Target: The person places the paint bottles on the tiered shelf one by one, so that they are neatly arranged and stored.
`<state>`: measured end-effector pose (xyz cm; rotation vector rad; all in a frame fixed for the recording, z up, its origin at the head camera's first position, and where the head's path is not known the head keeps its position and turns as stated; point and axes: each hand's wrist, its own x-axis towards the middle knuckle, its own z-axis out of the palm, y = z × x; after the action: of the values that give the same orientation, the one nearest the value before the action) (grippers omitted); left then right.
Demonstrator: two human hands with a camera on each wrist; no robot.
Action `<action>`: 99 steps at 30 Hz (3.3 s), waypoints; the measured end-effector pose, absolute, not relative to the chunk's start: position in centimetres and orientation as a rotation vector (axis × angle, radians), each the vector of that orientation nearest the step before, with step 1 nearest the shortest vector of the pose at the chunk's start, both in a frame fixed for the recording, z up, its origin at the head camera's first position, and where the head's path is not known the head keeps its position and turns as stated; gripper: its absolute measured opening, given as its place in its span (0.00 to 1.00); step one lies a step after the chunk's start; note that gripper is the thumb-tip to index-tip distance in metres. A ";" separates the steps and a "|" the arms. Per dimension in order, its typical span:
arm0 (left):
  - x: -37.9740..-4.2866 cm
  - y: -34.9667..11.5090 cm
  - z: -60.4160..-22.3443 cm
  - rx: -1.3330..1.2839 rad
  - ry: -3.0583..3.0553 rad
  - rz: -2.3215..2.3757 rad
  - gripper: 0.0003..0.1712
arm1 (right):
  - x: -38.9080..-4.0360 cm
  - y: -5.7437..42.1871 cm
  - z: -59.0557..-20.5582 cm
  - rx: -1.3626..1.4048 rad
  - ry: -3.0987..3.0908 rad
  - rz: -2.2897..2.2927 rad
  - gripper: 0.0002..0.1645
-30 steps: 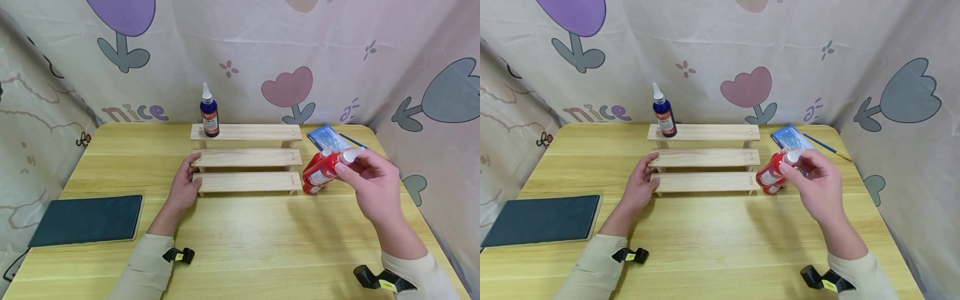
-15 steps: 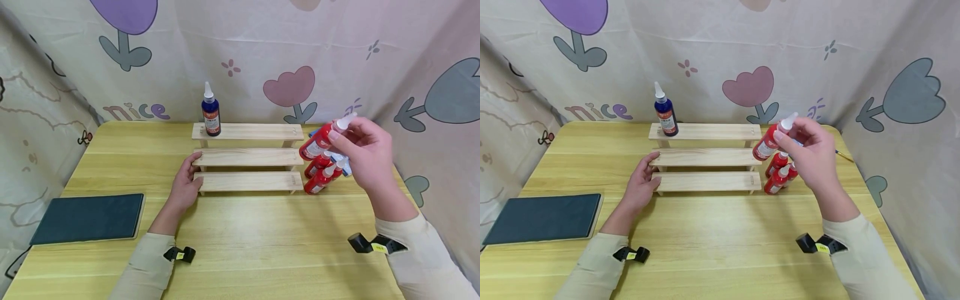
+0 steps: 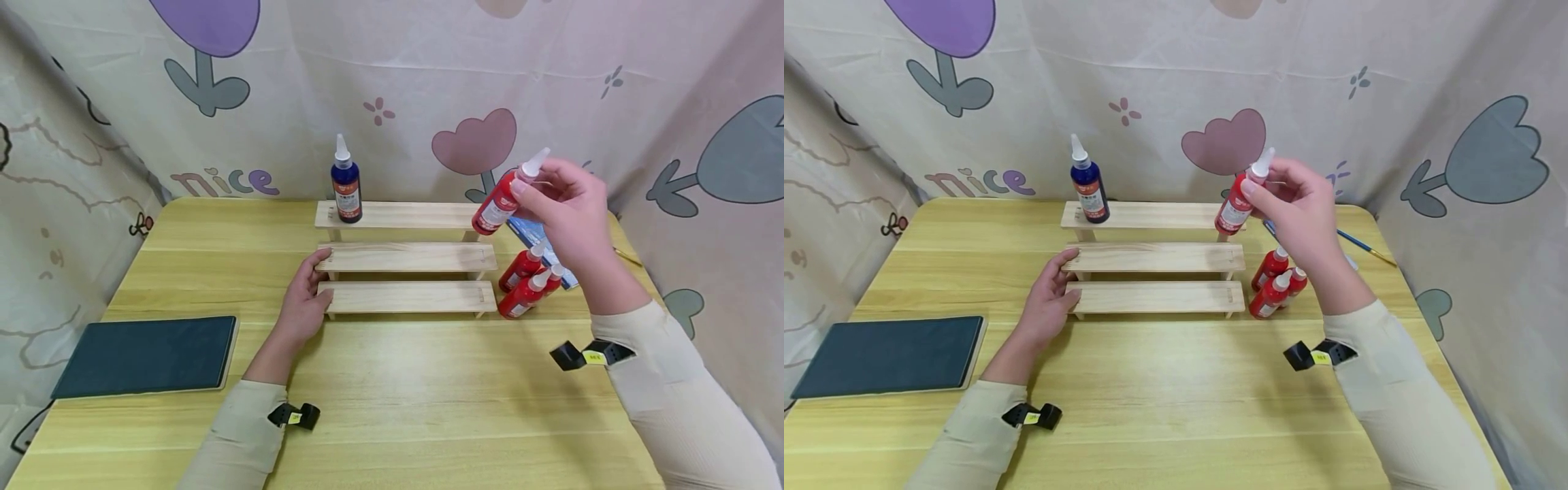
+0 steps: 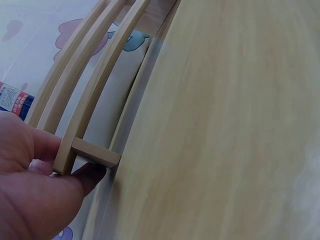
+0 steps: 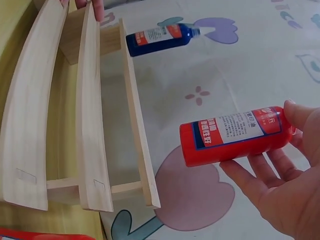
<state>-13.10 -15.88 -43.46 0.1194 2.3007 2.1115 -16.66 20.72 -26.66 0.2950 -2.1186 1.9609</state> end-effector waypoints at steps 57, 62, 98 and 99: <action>-12.9 -15.8 -43.1 0.125 2.287 2.120 0.41 | -21.8 20.2 -26.9 0.197 -2.581 1.664 0.29; -12.9 -15.8 -43.3 0.113 2.290 2.113 0.41 | -20.3 20.7 -26.0 0.183 -2.534 1.619 0.29; -13.1 -15.8 -43.5 0.121 2.297 2.117 0.41 | -10.9 30.1 -33.2 0.120 -2.541 1.465 0.26; -13.1 -15.8 -43.5 0.118 2.295 2.118 0.40 | -10.8 30.3 -33.7 0.114 -2.547 1.465 0.25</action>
<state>-13.14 -15.82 -43.50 0.1184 2.2951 2.1177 -10.79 30.31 -33.67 0.1144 -2.5470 1.4654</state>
